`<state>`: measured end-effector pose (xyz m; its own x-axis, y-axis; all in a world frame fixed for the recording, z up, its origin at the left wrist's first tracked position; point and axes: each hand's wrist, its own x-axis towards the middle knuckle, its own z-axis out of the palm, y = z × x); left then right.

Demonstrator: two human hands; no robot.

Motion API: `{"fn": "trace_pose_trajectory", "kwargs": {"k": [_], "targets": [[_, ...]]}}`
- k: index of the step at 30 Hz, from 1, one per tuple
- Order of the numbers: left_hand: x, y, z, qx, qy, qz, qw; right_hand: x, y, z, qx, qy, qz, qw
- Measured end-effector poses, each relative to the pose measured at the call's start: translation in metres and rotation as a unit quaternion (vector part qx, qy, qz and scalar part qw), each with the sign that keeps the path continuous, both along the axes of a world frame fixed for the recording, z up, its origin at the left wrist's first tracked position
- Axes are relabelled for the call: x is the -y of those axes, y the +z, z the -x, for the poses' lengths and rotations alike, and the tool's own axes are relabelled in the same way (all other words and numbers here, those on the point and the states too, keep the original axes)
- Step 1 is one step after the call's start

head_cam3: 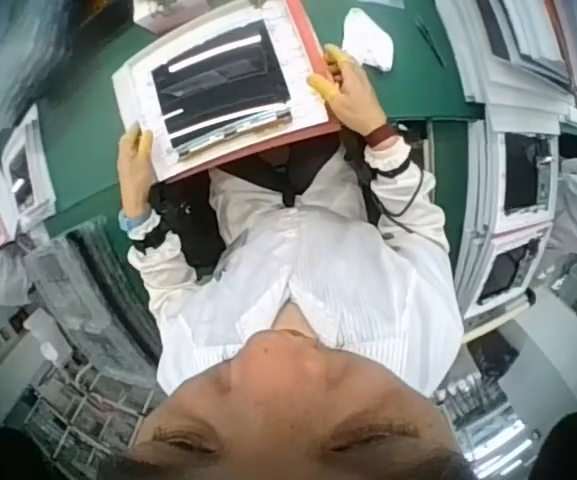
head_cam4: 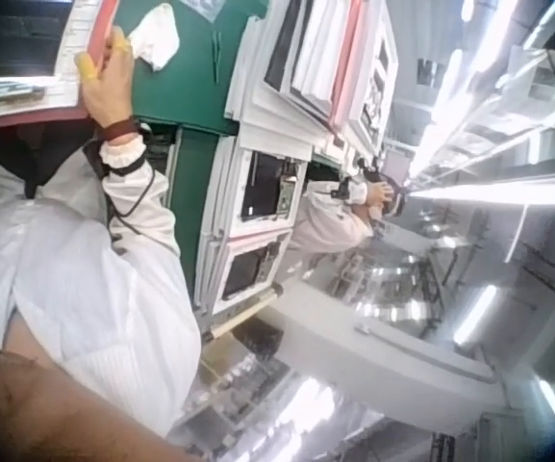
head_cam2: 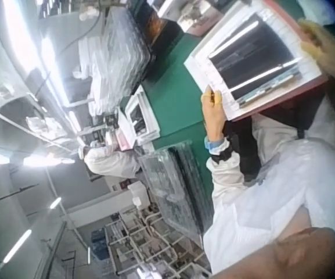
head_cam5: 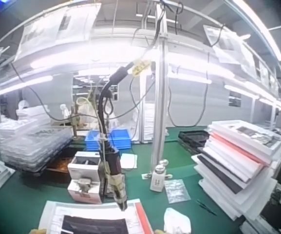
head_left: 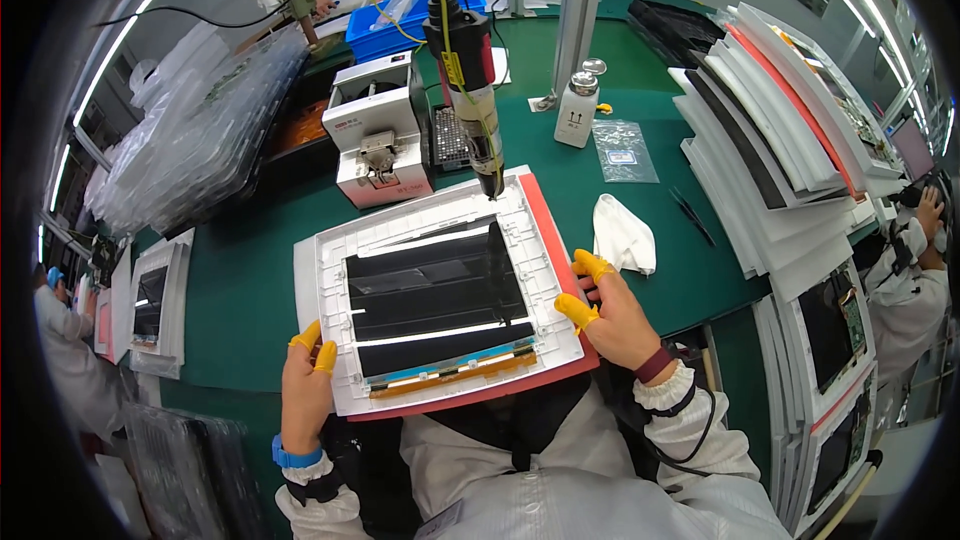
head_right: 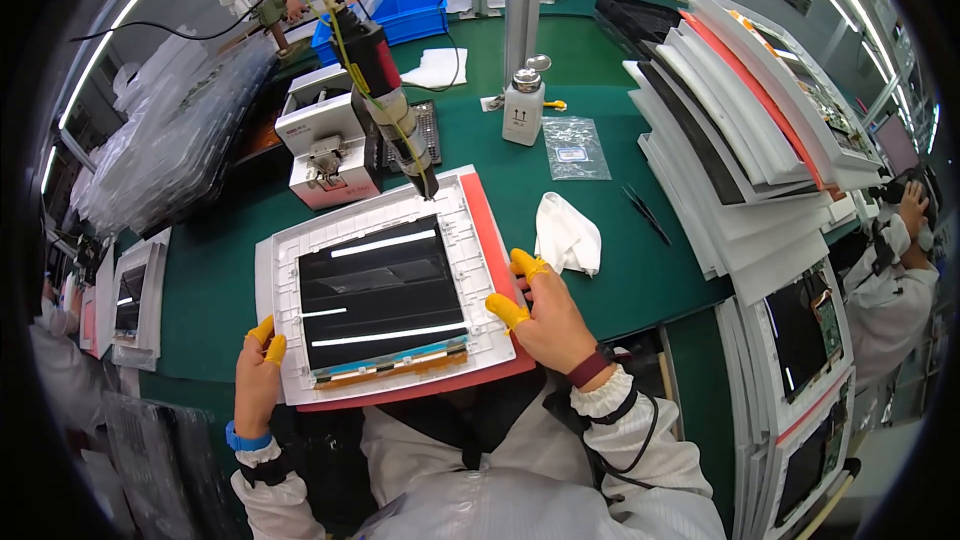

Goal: Assembling electronic components by connecting ribbon cables to circuit boards for a tablet-like device on a factory line.

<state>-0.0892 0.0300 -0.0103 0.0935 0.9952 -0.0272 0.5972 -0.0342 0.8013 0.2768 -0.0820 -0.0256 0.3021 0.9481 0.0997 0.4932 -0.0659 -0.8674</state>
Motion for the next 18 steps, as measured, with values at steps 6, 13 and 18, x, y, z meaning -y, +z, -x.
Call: {"fn": "trace_pose_trajectory", "kwargs": {"k": [6, 13, 18], "targets": [[0.006, 0.001, 0.001, -0.059, -0.061, -0.032, 0.996, -0.010, 0.010, 0.007, 0.004, -0.042, 0.049, 0.998], [0.008, 0.007, -0.001, -0.040, -0.063, 0.003, 0.997, -0.020, 0.012, 0.001, 0.015, -0.059, 0.066, 0.996], [0.009, 0.010, 0.005, -0.043, -0.076, 0.026, 0.996, -0.021, 0.011, 0.001, 0.007, -0.065, 0.067, 0.996]]}}
